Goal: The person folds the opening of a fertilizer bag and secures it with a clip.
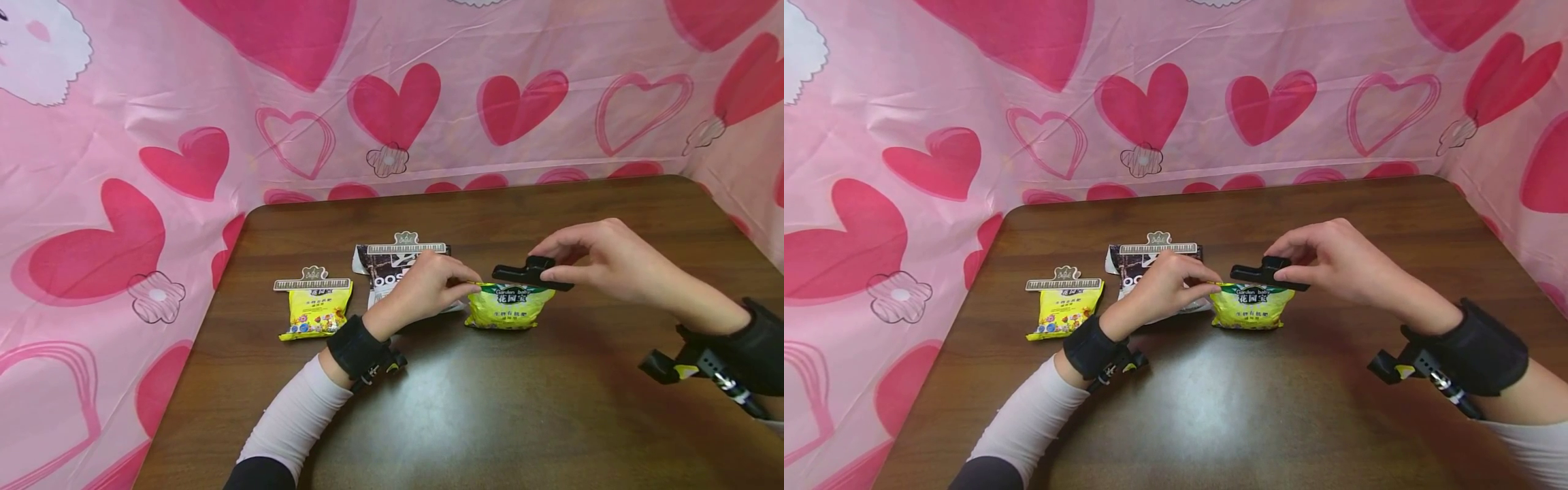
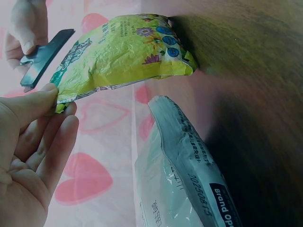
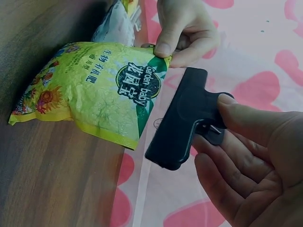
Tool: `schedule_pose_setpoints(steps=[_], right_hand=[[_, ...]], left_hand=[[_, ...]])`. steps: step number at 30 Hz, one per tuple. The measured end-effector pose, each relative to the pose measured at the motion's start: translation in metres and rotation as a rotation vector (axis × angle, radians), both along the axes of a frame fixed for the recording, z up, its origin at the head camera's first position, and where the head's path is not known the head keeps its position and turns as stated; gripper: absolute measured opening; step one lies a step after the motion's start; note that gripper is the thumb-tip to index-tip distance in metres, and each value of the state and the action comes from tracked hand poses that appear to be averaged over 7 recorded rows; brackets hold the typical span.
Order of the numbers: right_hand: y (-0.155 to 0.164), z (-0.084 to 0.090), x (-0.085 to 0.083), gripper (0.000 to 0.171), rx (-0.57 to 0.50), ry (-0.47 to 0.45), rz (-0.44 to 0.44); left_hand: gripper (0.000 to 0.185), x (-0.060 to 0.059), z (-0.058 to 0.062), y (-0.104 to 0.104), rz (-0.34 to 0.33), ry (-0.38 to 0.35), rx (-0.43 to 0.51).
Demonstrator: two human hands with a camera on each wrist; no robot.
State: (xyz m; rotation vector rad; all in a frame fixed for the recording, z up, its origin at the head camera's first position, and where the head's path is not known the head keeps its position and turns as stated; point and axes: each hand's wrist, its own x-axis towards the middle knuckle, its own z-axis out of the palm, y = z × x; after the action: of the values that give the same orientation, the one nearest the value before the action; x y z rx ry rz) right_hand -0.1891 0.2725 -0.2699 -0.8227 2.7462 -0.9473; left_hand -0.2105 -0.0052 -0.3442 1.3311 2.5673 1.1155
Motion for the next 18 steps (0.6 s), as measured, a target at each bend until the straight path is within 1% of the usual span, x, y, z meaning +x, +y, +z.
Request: schedule_pose_setpoints(steps=[5, 10, 16, 18], right_hand=[[-0.0007, -0.0015, 0.0006, 0.037, -0.005, 0.04, 0.025], [-0.0023, -0.0023, 0.0014, 0.037, -0.014, 0.06, 0.047], [-0.0039, -0.0031, 0.0019, 0.037, -0.039, 0.122, 0.055], [-0.0042, -0.0031, 0.0021, 0.037, -0.046, 0.129, 0.053]], left_hand=[[0.011, 0.0001, -0.0005, -0.0001, 0.0, 0.007, -0.007], [0.011, 0.0003, -0.0004, -0.0004, -0.001, 0.007, -0.007], [0.011, 0.0008, 0.0002, -0.0007, -0.003, 0.002, -0.004], [0.011, 0.0008, 0.0002, -0.0005, -0.003, 0.001, -0.005]])
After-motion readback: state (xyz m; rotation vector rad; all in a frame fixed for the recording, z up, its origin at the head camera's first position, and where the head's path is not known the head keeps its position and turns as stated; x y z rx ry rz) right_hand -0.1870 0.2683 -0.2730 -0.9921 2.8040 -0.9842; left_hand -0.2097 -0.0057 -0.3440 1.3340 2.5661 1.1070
